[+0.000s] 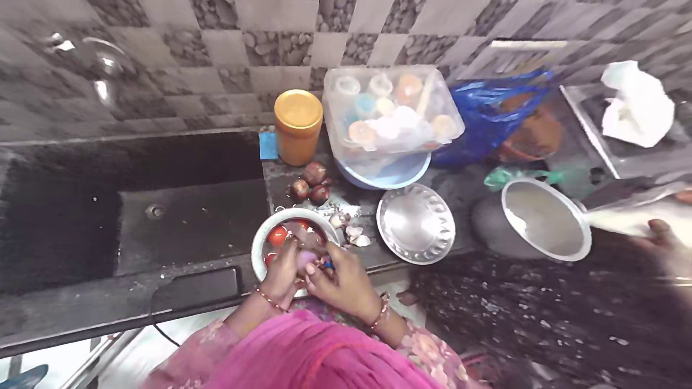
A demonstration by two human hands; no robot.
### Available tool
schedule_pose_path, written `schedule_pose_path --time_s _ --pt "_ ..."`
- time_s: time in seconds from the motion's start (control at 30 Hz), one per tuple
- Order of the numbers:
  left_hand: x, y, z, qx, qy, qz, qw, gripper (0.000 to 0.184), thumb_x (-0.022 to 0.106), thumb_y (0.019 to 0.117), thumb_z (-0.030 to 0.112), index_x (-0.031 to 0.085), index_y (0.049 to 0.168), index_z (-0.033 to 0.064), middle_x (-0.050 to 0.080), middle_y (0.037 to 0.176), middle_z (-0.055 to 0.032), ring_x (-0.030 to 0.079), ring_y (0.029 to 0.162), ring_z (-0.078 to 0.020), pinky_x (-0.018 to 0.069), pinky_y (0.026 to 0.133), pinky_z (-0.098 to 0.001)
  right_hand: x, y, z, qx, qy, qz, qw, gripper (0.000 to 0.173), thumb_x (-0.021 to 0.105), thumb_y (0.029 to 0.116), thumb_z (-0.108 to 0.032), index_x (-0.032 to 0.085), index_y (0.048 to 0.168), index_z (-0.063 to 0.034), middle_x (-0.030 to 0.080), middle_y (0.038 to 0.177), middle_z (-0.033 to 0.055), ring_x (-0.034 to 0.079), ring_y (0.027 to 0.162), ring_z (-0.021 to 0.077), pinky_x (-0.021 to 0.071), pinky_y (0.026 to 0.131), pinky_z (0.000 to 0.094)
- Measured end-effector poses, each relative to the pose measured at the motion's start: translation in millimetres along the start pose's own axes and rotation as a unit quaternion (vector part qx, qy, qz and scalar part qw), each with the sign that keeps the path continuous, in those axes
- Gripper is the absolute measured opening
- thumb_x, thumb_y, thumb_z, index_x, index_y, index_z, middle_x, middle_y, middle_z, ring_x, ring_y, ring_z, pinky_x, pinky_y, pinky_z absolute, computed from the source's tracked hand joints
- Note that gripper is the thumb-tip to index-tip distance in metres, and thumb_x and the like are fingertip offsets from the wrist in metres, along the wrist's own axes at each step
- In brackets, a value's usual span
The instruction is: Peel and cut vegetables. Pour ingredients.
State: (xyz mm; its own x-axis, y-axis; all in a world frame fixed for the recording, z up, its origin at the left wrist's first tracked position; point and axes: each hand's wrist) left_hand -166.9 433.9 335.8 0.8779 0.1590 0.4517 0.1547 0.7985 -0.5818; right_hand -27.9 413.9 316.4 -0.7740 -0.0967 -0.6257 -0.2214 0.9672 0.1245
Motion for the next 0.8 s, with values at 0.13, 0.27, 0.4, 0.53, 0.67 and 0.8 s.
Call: schedule_pose_path --time_s 0.13,0.27,0.4,0.53,0.67,0.8 --pt "-8 2 -1 -0.007 -0.035 -0.057 0.998 0.053 0.01 0.1115 0.026 0.058 0.095 0.0116 0.066 0.07 0.0026 0.062 0.059 -0.0036 0.0534 0.054 -0.0192 -5 1 2 -0.026 0.02 -0.016 0.999 0.049 0.059 0.095 -0.046 0.066 0.093 0.0025 0.062 0.069 0.0063 0.059 0.059 0.0135 0.0498 0.053 0.0335" --pt "-1 0 -4 -0.002 0.024 0.015 1.0 0.035 0.029 0.1087 0.01 0.056 0.088 0.0113 0.059 0.063 0.0055 0.055 0.051 -0.0016 0.048 0.049 -0.0176 -11 2 5 -0.048 -0.013 -0.039 0.998 0.058 0.056 0.0937 -0.056 0.065 0.094 0.0011 0.062 0.071 0.0075 0.059 0.059 0.0166 0.0492 0.052 0.0369" --pt "5 -6 -2 0.004 0.057 0.036 0.998 0.029 0.036 0.106 0.004 0.057 0.088 0.0119 0.059 0.064 0.007 0.055 0.053 0.0001 0.0486 0.05 -0.0166 -16 1 4 -0.071 -0.041 -0.045 0.996 0.061 0.056 0.0937 -0.058 0.064 0.095 0.0022 0.061 0.07 0.0082 0.058 0.058 0.0186 0.048 0.051 0.0377" --pt "6 -5 -5 0.028 0.064 0.032 0.997 0.03 0.037 0.1041 0.001 0.057 0.086 0.0134 0.06 0.066 0.0088 0.057 0.057 0.0014 0.0499 0.054 -0.0159 -17 -1 5 -0.082 -0.043 -0.04 0.995 0.057 0.054 0.097 -0.055 0.065 0.094 0.0011 0.062 0.071 0.0085 0.061 0.061 0.0194 0.0499 0.053 0.0382" --pt "6 1 -10 0.02 0.051 0.027 0.998 0.029 0.035 0.1049 0.002 0.056 0.088 0.011 0.058 0.066 0.0066 0.056 0.056 -0.0014 0.049 0.054 -0.0177 -14 -4 9 -0.072 -0.038 -0.013 0.997 0.053 0.054 0.0965 -0.053 0.064 0.085 -0.002 0.057 0.063 0.0052 0.056 0.054 0.0164 0.0448 0.047 0.0357" --pt "12 0 -7 0.01 0.023 0.017 1.0 0.031 0.036 0.1045 -0.001 0.058 0.086 0.0108 0.056 0.062 0.0079 0.053 0.053 0.0009 0.0469 0.052 -0.0149 -10 -7 13 -0.059 -0.02 -0.003 0.998 0.052 0.053 0.0979 -0.052 0.066 0.081 -0.0042 0.06 0.062 0.0043 0.06 0.054 0.0161 0.0468 0.048 0.0372"
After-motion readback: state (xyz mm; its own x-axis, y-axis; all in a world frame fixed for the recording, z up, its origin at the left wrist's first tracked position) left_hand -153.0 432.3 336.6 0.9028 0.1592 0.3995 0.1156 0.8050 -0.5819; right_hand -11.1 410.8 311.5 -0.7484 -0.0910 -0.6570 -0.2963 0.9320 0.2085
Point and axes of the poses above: each hand's wrist, its own y-axis towards the middle knuckle, its own x-axis out of the palm, z = x × y
